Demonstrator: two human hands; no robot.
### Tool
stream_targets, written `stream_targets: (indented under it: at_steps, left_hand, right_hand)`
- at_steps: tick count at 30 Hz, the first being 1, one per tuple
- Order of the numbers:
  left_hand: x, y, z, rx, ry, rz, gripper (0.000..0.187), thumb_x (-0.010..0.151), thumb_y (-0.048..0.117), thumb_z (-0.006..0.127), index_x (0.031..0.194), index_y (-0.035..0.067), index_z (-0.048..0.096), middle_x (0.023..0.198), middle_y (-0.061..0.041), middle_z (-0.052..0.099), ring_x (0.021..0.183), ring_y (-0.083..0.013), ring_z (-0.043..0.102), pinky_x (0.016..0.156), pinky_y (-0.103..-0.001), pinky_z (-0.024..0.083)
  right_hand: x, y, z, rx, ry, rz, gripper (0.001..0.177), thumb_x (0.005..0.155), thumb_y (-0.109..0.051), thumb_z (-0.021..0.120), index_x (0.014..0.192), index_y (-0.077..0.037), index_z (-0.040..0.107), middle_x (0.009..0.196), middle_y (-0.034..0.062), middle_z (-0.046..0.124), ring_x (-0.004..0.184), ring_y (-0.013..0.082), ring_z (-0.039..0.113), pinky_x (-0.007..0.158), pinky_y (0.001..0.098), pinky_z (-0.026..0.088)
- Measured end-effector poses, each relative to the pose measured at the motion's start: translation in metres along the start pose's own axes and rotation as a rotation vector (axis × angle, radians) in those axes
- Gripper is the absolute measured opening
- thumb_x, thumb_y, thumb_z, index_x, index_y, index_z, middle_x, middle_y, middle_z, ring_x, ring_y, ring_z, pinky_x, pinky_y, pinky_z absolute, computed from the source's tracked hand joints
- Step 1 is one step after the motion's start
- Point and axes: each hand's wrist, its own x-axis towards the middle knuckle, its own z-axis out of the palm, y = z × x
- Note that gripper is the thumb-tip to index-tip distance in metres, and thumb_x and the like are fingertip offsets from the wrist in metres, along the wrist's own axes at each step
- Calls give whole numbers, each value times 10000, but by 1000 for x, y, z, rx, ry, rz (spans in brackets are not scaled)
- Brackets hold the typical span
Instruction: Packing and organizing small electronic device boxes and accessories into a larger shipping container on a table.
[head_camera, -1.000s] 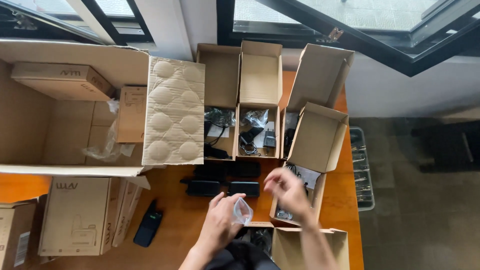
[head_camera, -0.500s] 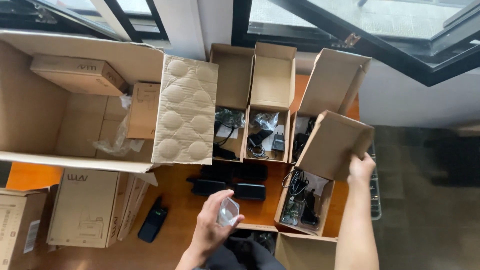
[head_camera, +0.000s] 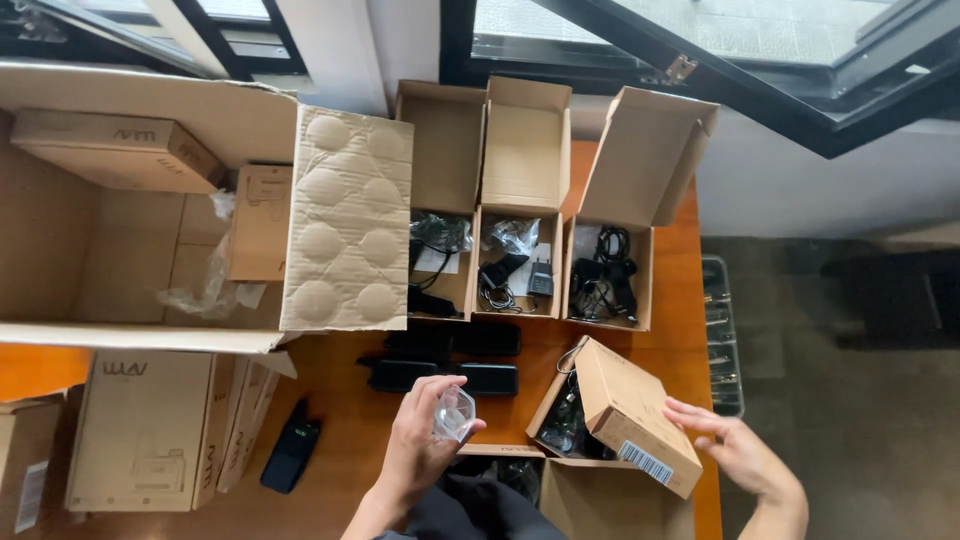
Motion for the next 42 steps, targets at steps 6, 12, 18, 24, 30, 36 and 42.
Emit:
stream_targets:
  at_steps: [6,12,18,24,30,36,42]
  left_hand:
    - [-3,0,-4,19,-6,4,563,816,298,871,1286,118,619,1219,-102,642,1107,-249,651,983,-361,537]
    - [-12,-12,-17,40,12,-100,582,800,274,878,1302,124,622,1223,-90,644,1092,-238,668,949,-349,559]
    - [-11,-15,-13,71,31,-49,594,798,264,882,1306,111,614,1211,-93,648,1082,-230,675,954,-337,567]
    - [-13,-19,-6,138,65,2,589,802,287,887,1303,140,615,1216,-95,648,1071,-238,670,950,-335,540]
    - [-8,-10,-21,149,32,-26,579,837,299,852,1316,103,594,1238,-115,647,1108,-263,652,971,-374,532]
    - [-10,-11,-16,155,43,5,583,846,318,846,1328,110,592,1232,-116,646,1076,-257,658,926,-365,538]
    - [-16,-4,-10,153,34,19,565,849,344,837,1318,132,600,1225,-100,654,1019,-248,668,897,-362,530]
  right_hand:
    - [13,-114,-5,-8,296,188,441,1033,-110,522,1447,-215,633,1552,0,579,1471,172,491,1237,362,357]
    - [31,-161,-16,-113,229,144,456,986,-295,576,1409,-154,668,1426,52,702,1348,172,634,1144,355,461]
    - [134,-157,7,-207,254,57,563,934,-282,690,1469,-153,571,1502,48,595,1342,234,594,1146,396,465]
    - [224,-110,48,-763,376,5,1011,798,-654,742,1544,-84,367,1517,153,505,1356,388,501,1056,601,436]
    - [244,-77,38,-930,439,-217,266,984,-389,617,980,-137,703,953,101,702,923,343,639,804,502,468]
    - [170,-138,-2,-216,330,-163,172,958,-219,721,1009,-65,777,1002,85,745,906,200,677,834,326,555]
    - [103,-158,-34,225,388,-576,116,844,-175,793,782,-87,748,1274,108,682,1219,214,622,1050,382,506]
